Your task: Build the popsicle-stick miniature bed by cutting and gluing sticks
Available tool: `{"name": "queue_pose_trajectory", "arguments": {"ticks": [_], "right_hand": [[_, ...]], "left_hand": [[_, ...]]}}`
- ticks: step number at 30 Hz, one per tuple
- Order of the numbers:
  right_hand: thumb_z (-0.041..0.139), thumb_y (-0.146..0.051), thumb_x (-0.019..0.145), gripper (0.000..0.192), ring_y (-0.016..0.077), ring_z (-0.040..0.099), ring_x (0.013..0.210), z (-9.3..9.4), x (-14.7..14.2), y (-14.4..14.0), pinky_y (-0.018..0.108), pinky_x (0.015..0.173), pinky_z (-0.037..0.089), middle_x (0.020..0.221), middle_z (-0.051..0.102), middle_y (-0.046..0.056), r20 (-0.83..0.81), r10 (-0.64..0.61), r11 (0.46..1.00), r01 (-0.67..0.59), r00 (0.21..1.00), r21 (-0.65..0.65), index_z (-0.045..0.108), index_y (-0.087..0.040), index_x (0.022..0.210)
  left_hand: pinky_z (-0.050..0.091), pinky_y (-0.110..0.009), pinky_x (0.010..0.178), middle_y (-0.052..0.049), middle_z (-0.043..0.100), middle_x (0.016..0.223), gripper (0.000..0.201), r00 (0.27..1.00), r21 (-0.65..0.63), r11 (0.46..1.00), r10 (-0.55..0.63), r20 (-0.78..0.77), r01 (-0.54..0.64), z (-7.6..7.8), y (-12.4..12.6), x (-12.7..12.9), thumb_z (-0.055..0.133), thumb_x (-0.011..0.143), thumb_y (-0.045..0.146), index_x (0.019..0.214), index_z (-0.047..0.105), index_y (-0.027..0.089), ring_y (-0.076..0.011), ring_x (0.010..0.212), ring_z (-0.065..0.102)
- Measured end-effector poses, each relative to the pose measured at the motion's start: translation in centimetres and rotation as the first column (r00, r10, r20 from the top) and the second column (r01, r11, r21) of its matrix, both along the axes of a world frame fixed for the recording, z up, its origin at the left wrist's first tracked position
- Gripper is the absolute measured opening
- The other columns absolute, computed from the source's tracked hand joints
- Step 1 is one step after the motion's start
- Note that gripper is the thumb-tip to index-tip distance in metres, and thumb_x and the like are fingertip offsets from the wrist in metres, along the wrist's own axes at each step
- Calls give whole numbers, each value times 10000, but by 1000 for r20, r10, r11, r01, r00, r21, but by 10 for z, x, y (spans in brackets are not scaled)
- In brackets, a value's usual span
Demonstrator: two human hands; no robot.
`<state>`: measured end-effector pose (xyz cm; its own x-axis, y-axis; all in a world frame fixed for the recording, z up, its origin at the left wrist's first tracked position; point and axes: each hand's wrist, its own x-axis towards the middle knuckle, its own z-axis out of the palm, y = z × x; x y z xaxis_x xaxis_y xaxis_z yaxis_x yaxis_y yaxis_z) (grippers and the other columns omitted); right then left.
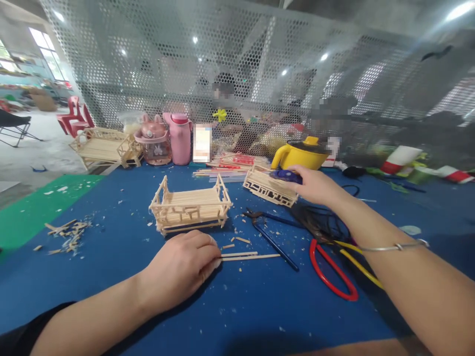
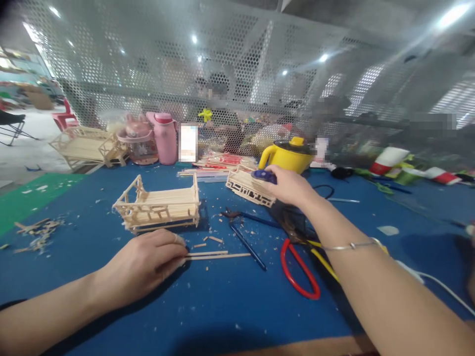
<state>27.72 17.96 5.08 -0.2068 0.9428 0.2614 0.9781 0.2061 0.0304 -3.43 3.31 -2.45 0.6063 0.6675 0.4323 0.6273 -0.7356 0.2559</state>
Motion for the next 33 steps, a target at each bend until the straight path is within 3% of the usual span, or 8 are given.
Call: {"name": "queue_pose_trajectory", "arguments": {"ticks": [5,13,20,24,29,31,32,33], "right_hand": [[644,-460,669,599,313,631,873,-8,-13,19,352,677,442,1043,679,158,44,35,999,-34,998,-26,569,-170,1188],[544,-380,768,405,233,630,890,10,-7,0,289,737,441,1010,695,93,-56,275,930,-280,960,-238,627,-156,1095],[587,-403,724,529,326,594,981,-4,-14,8,404,768,421,1134,634,162,153,134,984,-113,979,-137,536,-184,1204],[704,-364,582,763,361,599,944,11,-12,1,408,710,445,1133,615,222,167,45,992,-24,985,-123,480,-104,1263],[563,-329,750,355,280,594,933,33,-40,-59,373,745,426,1073,645,138,115,77,986,-93,990,139,626,-165,1059],[499,-318,814,210,195,608,783,21,-63,-84,313,681,426,882,682,51,59,296,954,-291,953,-75,675,-227,884],[493,-284,821,191,175,605,777,10,-74,-93,294,684,422,853,678,27,34,396,901,-382,917,-206,677,-243,845],[506,-250,811,168,169,600,764,-2,-83,-99,283,667,414,827,671,19,25,427,878,-407,904,-251,674,-245,820]], "left_hand": [[516,-303,742,-51,658,874,226,999,-68,997,-40,14,41,0,-1,-4,427,904,244,926,646,196,-163,813,600],[507,-311,767,-55,662,894,243,999,-116,992,-43,12,44,1,1,-9,416,907,256,942,647,191,-171,843,602],[501,-303,776,-58,658,873,239,999,-142,989,-33,-19,30,0,1,-8,427,902,260,920,653,183,-171,848,602],[499,-302,759,-53,659,862,240,999,-155,988,-18,-46,10,0,1,-8,426,901,260,921,653,187,-173,840,605],[493,-285,707,-39,673,833,264,999,-178,984,17,-34,-23,2,0,-10,406,908,283,936,656,205,-167,788,623],[489,-281,701,-33,685,855,263,995,-181,978,99,-17,-101,3,-1,-12,404,907,293,945,654,219,-166,787,635],[488,-285,700,-28,691,864,262,988,-186,970,153,-27,-155,4,-2,-14,405,905,301,945,652,227,-171,791,641],[486,-291,692,-22,698,863,261,977,-197,957,206,-53,-213,5,-2,-15,404,903,312,940,652,238,-178,787,648]]}}
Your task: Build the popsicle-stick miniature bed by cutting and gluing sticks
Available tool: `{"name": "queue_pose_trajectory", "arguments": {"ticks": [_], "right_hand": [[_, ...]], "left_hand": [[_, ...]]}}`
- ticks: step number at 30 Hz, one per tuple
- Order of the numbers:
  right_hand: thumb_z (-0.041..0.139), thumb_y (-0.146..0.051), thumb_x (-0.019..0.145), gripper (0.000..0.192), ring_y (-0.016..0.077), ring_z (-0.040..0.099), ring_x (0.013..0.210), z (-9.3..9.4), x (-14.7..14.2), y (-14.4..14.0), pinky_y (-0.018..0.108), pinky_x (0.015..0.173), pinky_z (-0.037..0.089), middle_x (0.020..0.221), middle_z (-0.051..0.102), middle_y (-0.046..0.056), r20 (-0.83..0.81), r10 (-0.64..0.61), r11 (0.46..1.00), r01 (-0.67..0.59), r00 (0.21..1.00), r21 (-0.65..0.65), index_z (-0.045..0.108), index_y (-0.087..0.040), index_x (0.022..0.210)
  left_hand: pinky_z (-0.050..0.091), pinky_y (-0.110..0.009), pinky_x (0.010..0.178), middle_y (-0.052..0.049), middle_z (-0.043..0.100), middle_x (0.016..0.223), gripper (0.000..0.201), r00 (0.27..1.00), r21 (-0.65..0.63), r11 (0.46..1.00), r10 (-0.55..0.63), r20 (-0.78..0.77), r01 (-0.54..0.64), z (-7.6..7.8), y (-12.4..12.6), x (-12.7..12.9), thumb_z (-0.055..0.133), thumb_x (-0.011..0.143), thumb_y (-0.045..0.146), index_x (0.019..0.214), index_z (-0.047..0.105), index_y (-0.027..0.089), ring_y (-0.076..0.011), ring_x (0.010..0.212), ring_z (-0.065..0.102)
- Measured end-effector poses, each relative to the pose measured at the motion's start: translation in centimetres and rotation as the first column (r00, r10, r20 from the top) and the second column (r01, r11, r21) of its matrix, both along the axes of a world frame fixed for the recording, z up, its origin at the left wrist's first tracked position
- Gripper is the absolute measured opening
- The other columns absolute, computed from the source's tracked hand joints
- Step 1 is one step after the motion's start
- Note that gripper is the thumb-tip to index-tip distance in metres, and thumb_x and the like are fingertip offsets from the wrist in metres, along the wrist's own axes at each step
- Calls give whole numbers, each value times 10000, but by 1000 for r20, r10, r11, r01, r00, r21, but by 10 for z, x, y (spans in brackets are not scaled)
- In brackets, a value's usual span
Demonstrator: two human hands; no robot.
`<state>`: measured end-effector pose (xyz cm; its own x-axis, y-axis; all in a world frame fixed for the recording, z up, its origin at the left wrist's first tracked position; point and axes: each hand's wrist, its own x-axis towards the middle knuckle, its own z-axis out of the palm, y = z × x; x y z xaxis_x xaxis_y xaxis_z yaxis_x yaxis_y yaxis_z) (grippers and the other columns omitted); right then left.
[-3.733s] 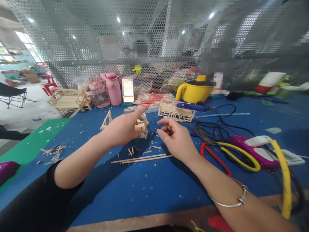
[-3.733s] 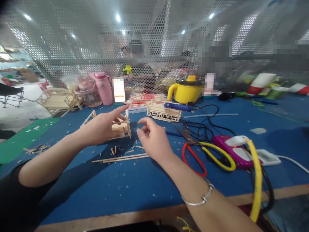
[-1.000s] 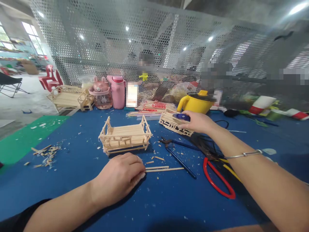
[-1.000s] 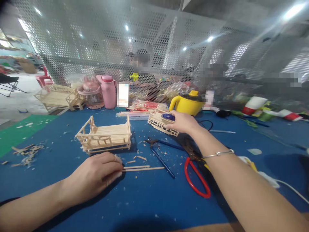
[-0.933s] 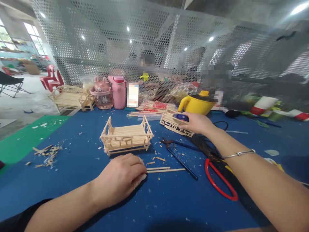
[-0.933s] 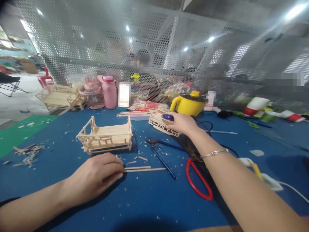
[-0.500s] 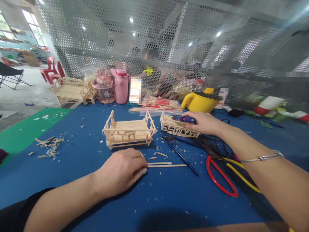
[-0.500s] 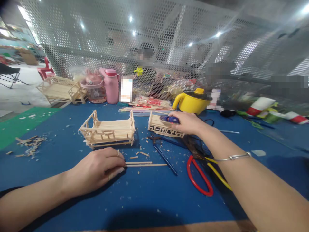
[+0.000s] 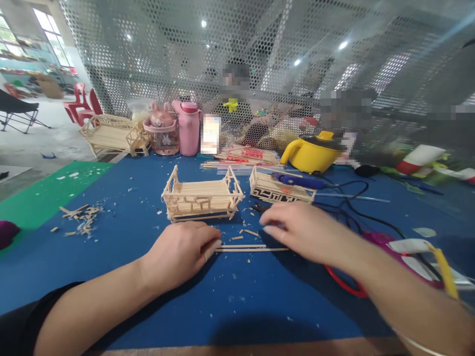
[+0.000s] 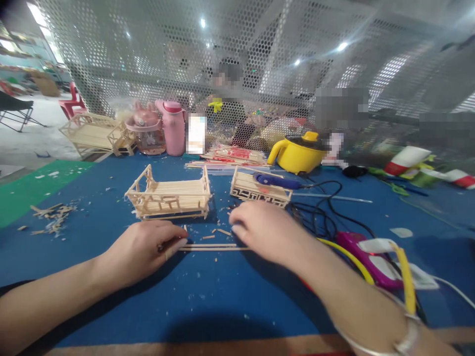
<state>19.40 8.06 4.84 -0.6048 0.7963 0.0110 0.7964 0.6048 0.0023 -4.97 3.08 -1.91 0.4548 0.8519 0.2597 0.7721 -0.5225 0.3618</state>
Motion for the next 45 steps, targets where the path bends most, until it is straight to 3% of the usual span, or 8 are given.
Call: {"name": "queue_pose_trajectory", "arguments": {"ticks": [5,11,17,22,26,32,36,45], "right_hand": [[516,-129,783,151,147,589,710,-45,-18,4,252,620,379,769,643,16,-14,-25,999,24,1000,-47,616,-198,693],[441,10,711,291,171,612,730,-35,-30,-2,273,597,351,813,648,35,91,-31,999,29,995,23,623,-197,806],[498,-47,716,208,171,607,675,-32,-44,-17,279,545,316,758,647,17,110,-34,999,34,993,1,623,-213,729],[528,-160,799,150,156,601,737,-34,-56,-13,259,606,358,808,664,1,-30,61,997,-63,998,-48,657,-238,789],[530,-172,808,148,164,606,769,-39,-67,-14,258,638,375,832,668,13,-83,113,993,-116,990,-34,659,-228,855],[573,-222,804,89,143,591,732,-43,-58,-9,245,647,387,809,675,1,-222,42,995,-60,974,-76,661,-225,792],[582,-244,812,107,140,598,763,-55,-61,-4,239,687,403,822,682,14,-307,113,986,-143,945,-79,682,-222,841],[572,-125,763,97,121,577,684,-60,-69,-12,225,645,400,750,654,11,-363,104,988,-138,926,-66,649,-183,751]], "left_hand": [[461,-308,606,-24,703,760,320,960,-91,973,191,-205,-213,10,-2,-5,368,899,391,844,648,247,-217,707,664],[459,-353,550,-90,686,698,433,886,-83,934,297,-357,-347,12,4,-9,248,924,384,771,607,196,-282,654,669],[493,-344,654,-63,712,903,325,949,-70,974,193,-250,-216,5,12,-15,334,910,313,1037,632,281,-249,814,674],[499,-350,637,-47,723,828,290,947,-77,987,113,-301,-142,6,14,-14,395,882,315,959,674,283,-254,753,679],[492,-336,603,-54,716,759,269,941,-58,987,122,-316,-148,9,12,-12,407,864,277,839,672,239,-259,716,679],[492,-337,601,-84,710,757,310,923,-59,988,108,-369,-140,10,13,-6,358,877,246,811,655,189,-255,693,676],[492,-342,609,-100,704,760,319,914,-31,992,101,-393,-122,9,14,-2,337,881,238,824,642,168,-260,687,674],[454,-291,597,-71,712,812,263,924,-111,961,207,-322,-254,12,6,-3,430,858,326,920,672,244,-246,763,670]]}}
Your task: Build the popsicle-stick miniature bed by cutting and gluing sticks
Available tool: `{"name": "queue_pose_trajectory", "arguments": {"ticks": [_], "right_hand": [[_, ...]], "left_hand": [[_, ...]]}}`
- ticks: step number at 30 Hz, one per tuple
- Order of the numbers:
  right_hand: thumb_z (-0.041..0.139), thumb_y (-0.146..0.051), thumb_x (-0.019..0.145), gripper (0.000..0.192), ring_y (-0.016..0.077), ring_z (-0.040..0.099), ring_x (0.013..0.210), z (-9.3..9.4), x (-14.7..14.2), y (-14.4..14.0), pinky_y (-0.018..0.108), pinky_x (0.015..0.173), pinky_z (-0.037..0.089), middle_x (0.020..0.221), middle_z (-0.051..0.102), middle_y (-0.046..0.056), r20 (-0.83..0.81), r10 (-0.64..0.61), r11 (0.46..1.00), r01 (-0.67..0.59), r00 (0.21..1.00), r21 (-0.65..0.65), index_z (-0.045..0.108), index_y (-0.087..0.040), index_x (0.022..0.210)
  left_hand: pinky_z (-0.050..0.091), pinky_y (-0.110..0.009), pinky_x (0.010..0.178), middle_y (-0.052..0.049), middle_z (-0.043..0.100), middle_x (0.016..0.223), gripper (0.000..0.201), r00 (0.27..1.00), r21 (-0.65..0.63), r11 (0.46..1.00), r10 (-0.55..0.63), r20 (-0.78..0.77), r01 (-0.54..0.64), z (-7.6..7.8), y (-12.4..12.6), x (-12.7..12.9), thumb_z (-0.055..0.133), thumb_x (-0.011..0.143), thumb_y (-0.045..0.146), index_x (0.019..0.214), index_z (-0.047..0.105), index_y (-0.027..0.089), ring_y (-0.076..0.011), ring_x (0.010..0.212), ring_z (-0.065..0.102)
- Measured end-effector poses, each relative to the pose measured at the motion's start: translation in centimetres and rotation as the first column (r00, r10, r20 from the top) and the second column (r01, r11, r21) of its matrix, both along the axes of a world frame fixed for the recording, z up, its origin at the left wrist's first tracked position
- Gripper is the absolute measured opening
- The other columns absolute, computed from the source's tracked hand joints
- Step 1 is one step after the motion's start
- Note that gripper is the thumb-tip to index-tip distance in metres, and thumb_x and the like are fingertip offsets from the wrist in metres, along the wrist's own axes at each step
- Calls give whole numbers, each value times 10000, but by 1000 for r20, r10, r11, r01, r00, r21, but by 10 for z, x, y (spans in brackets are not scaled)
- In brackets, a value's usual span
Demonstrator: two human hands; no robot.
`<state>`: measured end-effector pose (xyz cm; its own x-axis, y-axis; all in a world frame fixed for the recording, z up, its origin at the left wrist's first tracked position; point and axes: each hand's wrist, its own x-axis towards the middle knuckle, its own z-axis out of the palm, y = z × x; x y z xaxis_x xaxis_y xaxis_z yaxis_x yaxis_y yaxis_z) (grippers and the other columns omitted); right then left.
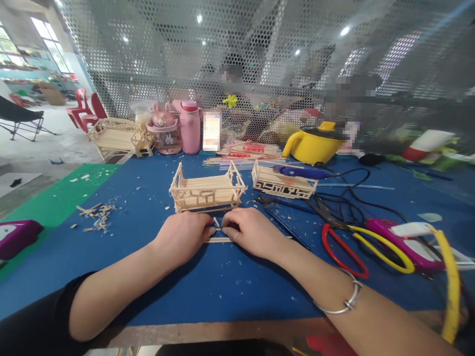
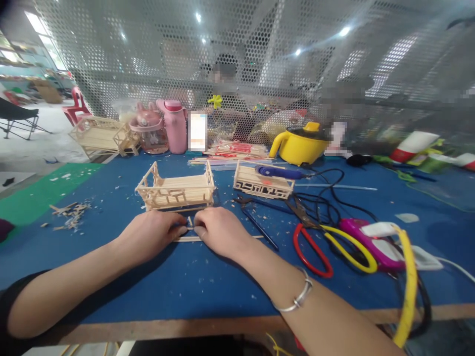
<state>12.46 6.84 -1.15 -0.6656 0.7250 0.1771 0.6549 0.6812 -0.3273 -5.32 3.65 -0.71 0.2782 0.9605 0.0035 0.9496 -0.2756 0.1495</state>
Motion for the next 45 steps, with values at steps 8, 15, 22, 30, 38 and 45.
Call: {"name": "queue_pose_trajectory", "arguments": {"ticks": [8,15,22,30,38,45], "right_hand": [[588,-179,778,98,100,565,644,16,32,7,224,635,407,728,650,-11,-169,-107,994,111,980,16,665,-196,838],[555,-255,859,140,118,603,766,13,24,-4,241,714,412,847,694,19,-197,156,985,-139,968,100,673,-194,905],[512,-272,881,179,159,508,809,15,21,-10,315,766,339,791,629,32,-123,161,906,-97,979,413,666,-198,827],[487,-269,883,189,169,454,791,16,29,6,328,789,304,758,580,20,-194,15,771,112,981,627,665,-218,846],[500,-281,878,201,163,436,727,15,24,18,326,772,271,673,565,6,-171,-43,708,151,984,690,694,-253,836],[493,-282,878,204,167,430,734,9,24,22,336,785,260,681,563,5,-195,-57,718,175,979,674,690,-258,831]], "left_hand": [[429,-286,583,-54,708,792,311,999,25,999,-27,34,27,5,-3,0,376,896,335,886,673,241,-227,711,653],[410,-225,590,3,684,757,274,898,54,996,-89,430,73,5,-14,10,411,898,343,862,650,214,-130,645,588],[409,-202,558,30,660,686,254,842,71,996,-86,532,57,1,-15,15,431,888,299,813,653,201,-102,600,557],[464,-244,713,-28,683,852,373,888,574,813,-188,421,-100,43,-4,1,487,842,311,1190,507,178,-126,733,612],[454,-279,744,-70,657,1113,773,924,105,934,-355,141,342,82,45,14,534,761,270,1438,164,223,-227,989,613],[445,-287,723,-63,689,1001,750,949,201,944,-290,125,262,71,40,21,548,804,287,1443,157,241,-222,931,628]]}}
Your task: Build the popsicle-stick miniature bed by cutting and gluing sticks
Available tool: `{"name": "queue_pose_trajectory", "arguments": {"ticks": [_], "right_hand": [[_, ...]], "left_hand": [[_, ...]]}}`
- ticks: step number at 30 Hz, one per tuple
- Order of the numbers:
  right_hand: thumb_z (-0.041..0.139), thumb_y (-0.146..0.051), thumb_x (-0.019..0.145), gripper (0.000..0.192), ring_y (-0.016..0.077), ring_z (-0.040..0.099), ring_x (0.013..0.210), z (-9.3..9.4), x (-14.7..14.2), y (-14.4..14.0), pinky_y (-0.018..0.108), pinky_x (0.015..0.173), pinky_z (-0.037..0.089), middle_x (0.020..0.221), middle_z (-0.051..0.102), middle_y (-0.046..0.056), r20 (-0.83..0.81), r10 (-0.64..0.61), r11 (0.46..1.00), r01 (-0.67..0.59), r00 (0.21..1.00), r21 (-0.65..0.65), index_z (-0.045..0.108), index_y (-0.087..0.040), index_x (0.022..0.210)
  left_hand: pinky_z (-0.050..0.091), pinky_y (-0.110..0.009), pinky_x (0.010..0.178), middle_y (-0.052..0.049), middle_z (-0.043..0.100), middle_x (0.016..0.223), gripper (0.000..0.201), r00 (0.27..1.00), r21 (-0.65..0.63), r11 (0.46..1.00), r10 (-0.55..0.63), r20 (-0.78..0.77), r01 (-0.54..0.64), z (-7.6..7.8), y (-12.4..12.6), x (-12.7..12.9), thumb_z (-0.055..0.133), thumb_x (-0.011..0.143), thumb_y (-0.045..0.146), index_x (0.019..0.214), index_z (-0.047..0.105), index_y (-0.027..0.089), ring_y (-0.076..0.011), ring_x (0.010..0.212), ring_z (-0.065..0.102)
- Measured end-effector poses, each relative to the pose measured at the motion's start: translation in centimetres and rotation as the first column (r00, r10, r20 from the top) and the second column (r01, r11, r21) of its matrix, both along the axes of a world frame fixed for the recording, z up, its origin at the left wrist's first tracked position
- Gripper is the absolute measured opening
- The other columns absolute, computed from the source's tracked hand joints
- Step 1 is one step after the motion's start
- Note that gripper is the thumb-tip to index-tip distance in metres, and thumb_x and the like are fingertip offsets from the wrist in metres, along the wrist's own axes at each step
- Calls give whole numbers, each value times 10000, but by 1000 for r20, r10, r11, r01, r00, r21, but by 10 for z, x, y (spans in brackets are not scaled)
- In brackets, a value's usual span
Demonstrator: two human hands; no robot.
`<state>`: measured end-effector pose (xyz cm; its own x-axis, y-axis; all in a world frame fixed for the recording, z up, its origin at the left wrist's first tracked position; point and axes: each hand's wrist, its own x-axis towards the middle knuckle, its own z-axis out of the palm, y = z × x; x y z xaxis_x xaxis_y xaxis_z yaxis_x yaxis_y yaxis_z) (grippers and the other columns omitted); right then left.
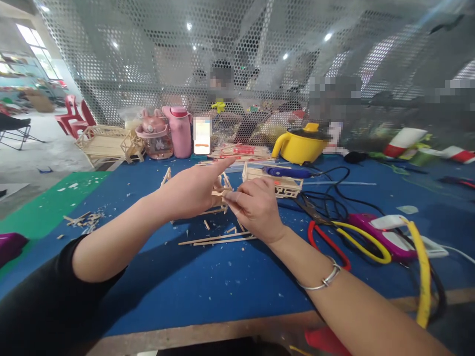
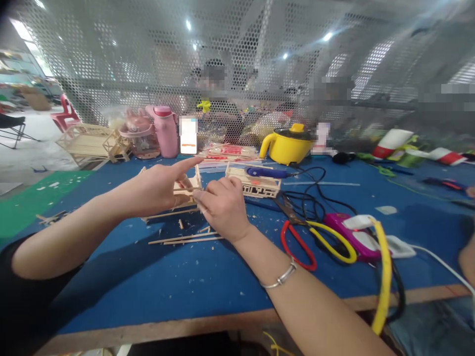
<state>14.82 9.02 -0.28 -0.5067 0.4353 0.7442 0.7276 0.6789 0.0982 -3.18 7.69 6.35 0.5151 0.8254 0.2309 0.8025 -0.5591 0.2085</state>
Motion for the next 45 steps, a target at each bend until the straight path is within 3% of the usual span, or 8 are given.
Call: {"name": "queue_pose_trajectory", "arguments": {"ticks": [5,10,17,23,28,32,38,45], "right_hand": [[485,-296,883,217,169,443,752,-2,-1,1,338,785,262,706,572,9,-21,3,1000,-3,1000,-28,695,-253,847],[485,-310,887,227,168,443,745,-3,-1,1,340,785,268,677,551,7,-30,0,999,-1,1000,-34,700,-244,859],[463,-331,900,254,164,439,743,-4,-2,0,336,774,262,696,559,8,-30,-18,999,17,999,-40,699,-241,870],[491,-292,879,220,170,453,720,-5,-4,2,348,743,303,675,556,10,-57,30,1000,-30,998,4,697,-234,830],[491,-137,810,231,178,531,775,0,9,-1,347,745,406,791,603,29,-316,148,989,-146,937,28,646,-217,962],[505,-87,744,278,160,546,752,-1,16,2,330,727,459,853,603,32,-526,87,981,-164,846,-102,622,-203,968],[579,-126,696,220,142,564,721,-10,6,5,298,706,471,783,619,12,-486,36,867,-270,873,-420,645,-186,898],[601,-170,699,191,137,564,710,-11,0,4,287,696,464,757,630,8,-524,-29,829,-272,851,-489,658,-183,881]], "left_hand": [[444,-301,751,-60,694,970,674,998,41,997,67,-9,-66,-7,4,1,516,808,225,1420,233,227,-219,935,627],[450,-288,707,-39,708,903,679,998,19,999,50,30,-51,-10,6,2,521,785,231,1410,257,205,-216,880,643],[454,-275,750,-55,695,999,712,997,-13,1000,29,72,-28,-8,5,2,550,778,264,1416,243,192,-190,898,641],[453,-276,695,-32,717,871,641,995,36,996,83,52,-85,-10,4,5,525,790,225,1392,310,190,-191,825,649],[446,-262,653,-25,719,863,662,989,21,995,95,114,-98,-11,3,5,520,767,189,1394,309,200,-175,783,650],[437,-267,631,-22,717,847,722,990,20,995,96,104,-98,-11,2,6,519,755,183,1421,243,218,-182,767,648],[417,-270,601,-51,715,851,743,995,31,995,92,30,-93,-10,1,6,535,763,236,1431,210,208,-205,765,651],[417,-262,615,-46,707,854,722,996,109,991,82,-29,-79,-14,4,4,495,778,192,1434,194,200,-187,757,641]]}}
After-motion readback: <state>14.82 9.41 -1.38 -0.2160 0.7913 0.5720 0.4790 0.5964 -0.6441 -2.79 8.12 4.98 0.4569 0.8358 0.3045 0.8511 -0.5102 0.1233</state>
